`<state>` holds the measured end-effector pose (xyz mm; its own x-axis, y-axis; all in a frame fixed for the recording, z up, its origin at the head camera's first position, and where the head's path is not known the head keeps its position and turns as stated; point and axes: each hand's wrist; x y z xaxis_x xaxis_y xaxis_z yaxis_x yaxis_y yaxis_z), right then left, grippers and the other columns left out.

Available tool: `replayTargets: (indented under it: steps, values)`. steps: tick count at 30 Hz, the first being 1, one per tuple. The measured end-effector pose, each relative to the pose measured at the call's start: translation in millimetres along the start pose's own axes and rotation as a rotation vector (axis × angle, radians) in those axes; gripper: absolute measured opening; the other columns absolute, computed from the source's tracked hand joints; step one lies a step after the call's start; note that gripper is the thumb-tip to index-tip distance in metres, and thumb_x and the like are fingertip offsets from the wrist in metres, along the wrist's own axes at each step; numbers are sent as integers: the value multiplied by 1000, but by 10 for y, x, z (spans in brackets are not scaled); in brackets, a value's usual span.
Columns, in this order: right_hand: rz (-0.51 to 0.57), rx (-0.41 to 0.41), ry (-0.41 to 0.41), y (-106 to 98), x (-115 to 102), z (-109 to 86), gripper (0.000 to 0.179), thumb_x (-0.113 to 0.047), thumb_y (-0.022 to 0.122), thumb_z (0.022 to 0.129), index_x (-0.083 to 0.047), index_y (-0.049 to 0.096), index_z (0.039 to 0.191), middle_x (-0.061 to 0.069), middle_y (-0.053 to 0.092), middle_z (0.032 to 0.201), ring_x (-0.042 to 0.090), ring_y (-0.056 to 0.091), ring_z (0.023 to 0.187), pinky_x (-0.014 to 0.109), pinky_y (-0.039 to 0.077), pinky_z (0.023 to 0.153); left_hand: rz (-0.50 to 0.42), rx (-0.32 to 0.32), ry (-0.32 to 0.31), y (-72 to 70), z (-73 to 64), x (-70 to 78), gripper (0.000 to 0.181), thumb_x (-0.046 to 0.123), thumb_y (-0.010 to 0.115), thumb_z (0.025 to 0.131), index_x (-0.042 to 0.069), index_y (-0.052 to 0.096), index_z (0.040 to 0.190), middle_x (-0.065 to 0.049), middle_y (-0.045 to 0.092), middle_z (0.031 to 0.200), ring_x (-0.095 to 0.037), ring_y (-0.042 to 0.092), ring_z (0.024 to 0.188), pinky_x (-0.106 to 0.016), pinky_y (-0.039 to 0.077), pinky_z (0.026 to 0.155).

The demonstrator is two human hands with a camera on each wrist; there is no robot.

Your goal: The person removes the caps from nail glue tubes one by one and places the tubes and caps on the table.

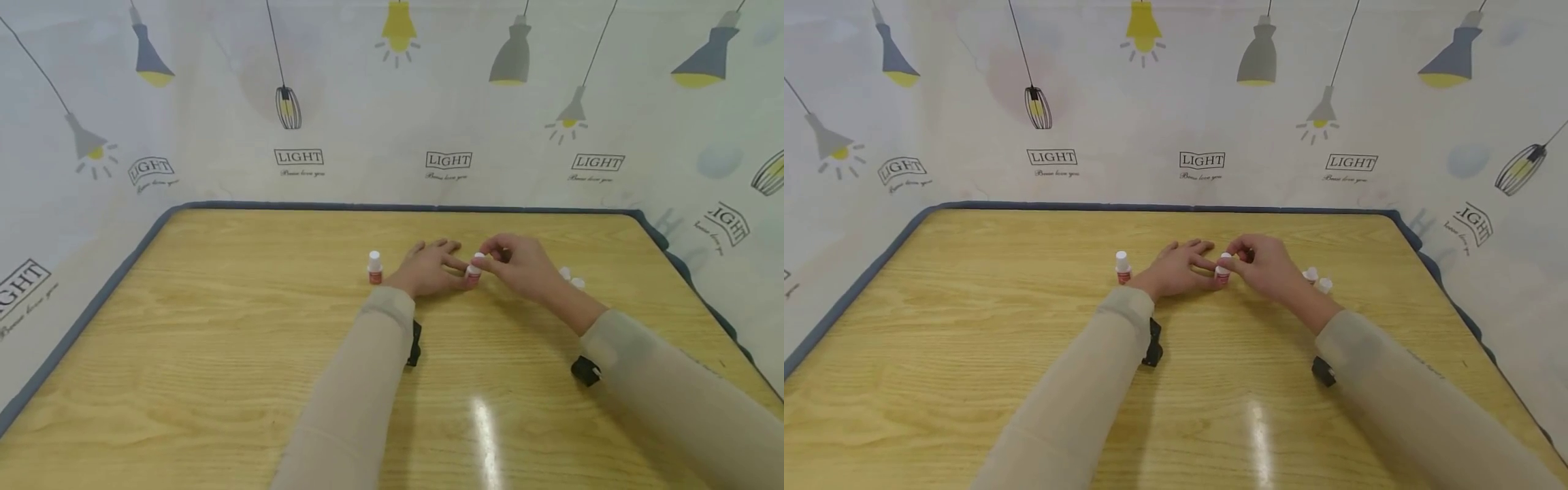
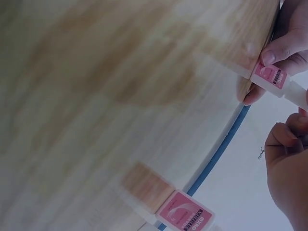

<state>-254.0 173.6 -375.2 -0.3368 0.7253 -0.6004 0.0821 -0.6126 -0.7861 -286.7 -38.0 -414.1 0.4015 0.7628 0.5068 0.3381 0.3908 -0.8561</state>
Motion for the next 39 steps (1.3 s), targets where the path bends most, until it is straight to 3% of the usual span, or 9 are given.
replayTargets:
  steps: [7,13,18,23,29,39]
  values:
    - [-7,-30,-80,-27,-20,36,19,-18,69,105,-2,75,114,7,56,84,20,51,75,26,41,64,6,-10,2,-28,28,-11,55,69,59,100,37,67,144,6,33,176,-17,17,168,-51,3,139]
    - [-3,-100,-102,-106,5,28,23,-16,65,108,-2,74,123,7,56,88,19,50,78,27,42,66,3,-14,2,-24,49,-11,54,69,61,99,38,68,143,5,32,176,-18,17,168,-51,2,138]
    - [24,-140,-52,-135,24,29,32,-27,69,106,-5,72,129,6,53,90,14,44,69,26,38,59,-7,-16,-8,-28,21,8,52,67,62,99,38,69,142,5,33,176,-18,17,168,-51,2,139]
    - [12,-100,17,-121,6,23,34,-41,76,100,-13,72,118,4,51,88,11,38,63,27,35,55,-10,-15,-8,-38,-8,30,53,67,61,100,36,69,142,5,34,175,-19,18,168,-51,3,139]
    - [-17,-45,32,-99,-8,21,28,-40,77,99,-14,72,107,4,49,84,16,39,67,29,34,59,1,-6,-5,-29,-4,18,53,68,61,99,36,69,142,5,35,175,-19,19,167,-52,5,138]
    - [-1,-84,2,-68,40,16,25,-36,71,104,-13,73,115,5,52,85,12,37,60,27,35,55,-1,-7,-7,5,13,-12,51,67,61,100,38,69,141,7,33,175,-18,17,168,-51,3,139]
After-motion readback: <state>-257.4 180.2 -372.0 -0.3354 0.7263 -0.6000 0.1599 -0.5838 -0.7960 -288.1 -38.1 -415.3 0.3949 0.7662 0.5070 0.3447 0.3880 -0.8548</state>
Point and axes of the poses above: each hand's wrist, its own z-axis towards the middle knuckle, its own y-axis out of the palm, x = y × z
